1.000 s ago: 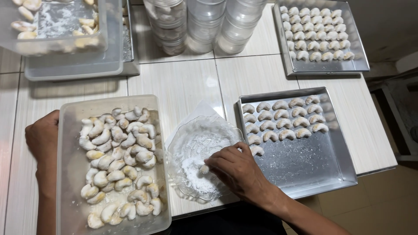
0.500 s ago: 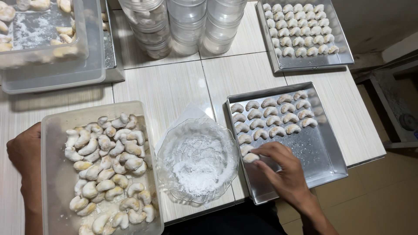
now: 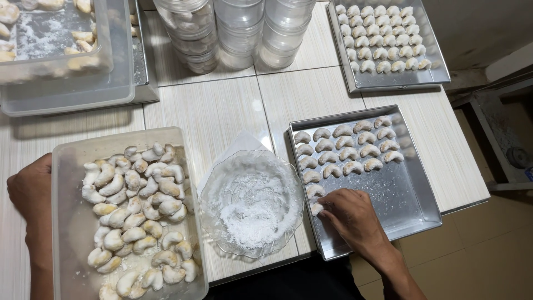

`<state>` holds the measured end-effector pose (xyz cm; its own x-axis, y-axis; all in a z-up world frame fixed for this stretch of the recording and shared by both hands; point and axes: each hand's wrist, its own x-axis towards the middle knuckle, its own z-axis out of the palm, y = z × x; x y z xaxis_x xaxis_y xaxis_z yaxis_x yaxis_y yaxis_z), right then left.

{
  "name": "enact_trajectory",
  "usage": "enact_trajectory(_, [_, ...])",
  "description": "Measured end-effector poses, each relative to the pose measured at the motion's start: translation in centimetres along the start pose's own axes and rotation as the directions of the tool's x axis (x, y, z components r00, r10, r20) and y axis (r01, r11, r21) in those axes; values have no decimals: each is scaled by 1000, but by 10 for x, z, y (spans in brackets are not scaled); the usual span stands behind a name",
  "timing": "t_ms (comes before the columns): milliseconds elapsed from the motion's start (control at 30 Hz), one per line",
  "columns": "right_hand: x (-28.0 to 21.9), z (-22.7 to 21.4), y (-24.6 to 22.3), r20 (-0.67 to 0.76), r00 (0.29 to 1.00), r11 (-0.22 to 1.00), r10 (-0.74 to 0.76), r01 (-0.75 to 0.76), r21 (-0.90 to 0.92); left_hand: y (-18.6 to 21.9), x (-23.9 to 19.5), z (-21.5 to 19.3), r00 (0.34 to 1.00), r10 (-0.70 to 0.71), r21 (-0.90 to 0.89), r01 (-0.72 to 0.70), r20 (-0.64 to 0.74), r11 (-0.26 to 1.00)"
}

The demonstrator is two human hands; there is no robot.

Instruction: Coating crescent-shaped cookies with powdered sugar and arranging them on a tray

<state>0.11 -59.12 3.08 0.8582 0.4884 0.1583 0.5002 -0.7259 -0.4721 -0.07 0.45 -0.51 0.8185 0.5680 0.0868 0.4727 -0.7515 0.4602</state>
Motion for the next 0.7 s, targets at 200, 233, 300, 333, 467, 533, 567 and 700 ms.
enact_trajectory(200, [0, 0, -1, 7, 999, 1000, 31, -31, -5, -1, -1, 0, 999, -39, -38, 40, 20, 998])
enact_trajectory(233, [0, -3, -4, 13, 999, 999, 45, -45, 11, -10, 2, 5, 1000, -17, -9, 17, 15, 1000])
enact_trajectory(300, [1, -5, -8, 21, 998, 998, 56, -57, 28, -16, 3, 8, 1000, 2, 20, -2, 10, 1000])
enact_trajectory(333, [1, -6, -8, 28, 997, 996, 74, -75, 39, -12, 2, 6, 1000, -19, 12, 19, 10, 1000])
enact_trajectory(467, [2, -9, -8, 40, 989, 987, 143, -145, 69, -16, 3, 9, 1000, -11, 51, 11, 7, 999])
enact_trajectory(533, [0, -10, -4, 35, 988, 987, 149, -151, 58, 12, -6, -8, 999, -44, 2, 44, 12, 999])
enact_trajectory(567, [0, -10, -2, 26, 987, 986, 160, -161, 45, 26, -9, -16, 997, -70, -50, 71, 21, 996])
enact_trajectory(700, [14, -26, -25, -11, 987, 986, 159, -158, 60, -15, 3, 11, 1000, 10, 49, -9, -26, 999])
